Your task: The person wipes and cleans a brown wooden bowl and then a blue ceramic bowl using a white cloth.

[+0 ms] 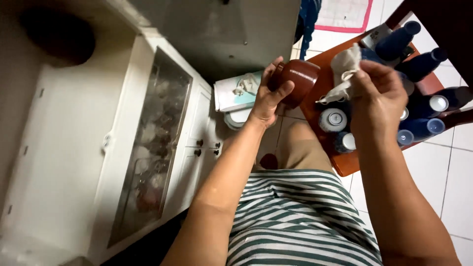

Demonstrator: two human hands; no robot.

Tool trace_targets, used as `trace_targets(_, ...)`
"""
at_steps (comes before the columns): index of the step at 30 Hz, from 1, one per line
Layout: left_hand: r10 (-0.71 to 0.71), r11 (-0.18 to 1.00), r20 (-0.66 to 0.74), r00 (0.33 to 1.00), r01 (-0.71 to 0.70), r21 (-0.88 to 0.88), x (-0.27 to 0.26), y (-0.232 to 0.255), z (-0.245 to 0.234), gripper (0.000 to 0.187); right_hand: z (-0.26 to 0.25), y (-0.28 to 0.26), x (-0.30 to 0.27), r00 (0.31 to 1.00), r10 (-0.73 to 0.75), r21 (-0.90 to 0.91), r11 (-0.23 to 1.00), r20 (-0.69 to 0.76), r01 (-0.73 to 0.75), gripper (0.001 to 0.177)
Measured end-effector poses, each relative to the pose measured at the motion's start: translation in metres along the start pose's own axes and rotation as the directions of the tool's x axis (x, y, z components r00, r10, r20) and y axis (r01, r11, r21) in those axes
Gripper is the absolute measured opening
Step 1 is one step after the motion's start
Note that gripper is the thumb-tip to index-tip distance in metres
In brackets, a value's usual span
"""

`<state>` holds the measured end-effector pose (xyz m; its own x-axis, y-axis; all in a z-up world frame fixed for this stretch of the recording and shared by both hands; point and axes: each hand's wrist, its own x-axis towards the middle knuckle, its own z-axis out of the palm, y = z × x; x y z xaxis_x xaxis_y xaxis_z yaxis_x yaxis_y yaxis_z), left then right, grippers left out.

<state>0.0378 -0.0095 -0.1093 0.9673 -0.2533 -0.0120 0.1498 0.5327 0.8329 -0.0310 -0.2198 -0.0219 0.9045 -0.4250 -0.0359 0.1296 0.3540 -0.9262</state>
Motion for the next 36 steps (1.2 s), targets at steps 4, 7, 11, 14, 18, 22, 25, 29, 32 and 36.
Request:
trace_targets(4,0.063,0.997,0.009,0.998,-0.062,-0.039,-0.028,0.026,0.004,0.103,0.036,-0.043,-0.04,0.991,-0.115,-0.024,0.993,0.072,0.117,0.027)
trace_targets(7,0.089,0.994,0.015,0.996,-0.088,-0.071,-0.047,0.046,0.012,0.1,0.069,-0.08,-0.069,0.985,-0.159,0.013,0.987,0.069,0.159,0.037)
trace_targets(11,0.135,0.99,0.004,0.991,-0.135,-0.049,-0.075,0.071,0.022,0.086,0.069,-0.08,-0.092,0.958,-0.251,-0.102,0.959,0.139,0.266,0.025)
trace_targets(14,0.167,0.985,0.005,0.986,-0.167,-0.033,-0.089,0.077,0.028,0.075,0.066,-0.062,-0.116,0.868,-0.406,-0.292,0.825,0.287,0.483,0.017)
trace_targets(18,0.263,0.962,-0.015,0.965,-0.264,-0.069,-0.079,0.049,0.022,0.054,0.083,-0.046,-0.144,0.592,-0.538,-0.365,0.474,0.6,0.801,0.025)
trace_targets(22,0.31,0.91,-0.053,0.949,-0.312,-0.274,-0.092,0.052,0.039,0.036,0.088,-0.02,-0.157,0.548,-0.41,-0.475,0.272,0.729,0.837,0.039)
trace_targets(25,0.308,0.84,-0.091,0.947,-0.316,-0.441,-0.108,0.062,0.055,0.028,0.091,-0.02,-0.162,0.538,-0.378,-0.516,0.168,0.754,0.84,0.066)
trace_targets(29,0.392,0.889,-0.103,0.914,-0.405,-0.213,-0.112,0.075,0.07,0.025,0.091,-0.024,-0.158,0.552,-0.406,-0.521,0.195,0.729,0.831,0.082)
trace_targets(32,0.485,0.875,-0.076,0.871,-0.483,0.04,-0.116,0.078,0.071,0.029,0.09,-0.03,-0.151,0.563,-0.408,-0.528,0.207,0.718,0.823,0.083)
trace_targets(36,0.547,0.819,-0.065,0.834,-0.518,0.249,-0.119,0.079,0.075,0.038,0.088,-0.043,-0.137,0.625,-0.364,-0.552,0.293,0.691,0.781,0.08)
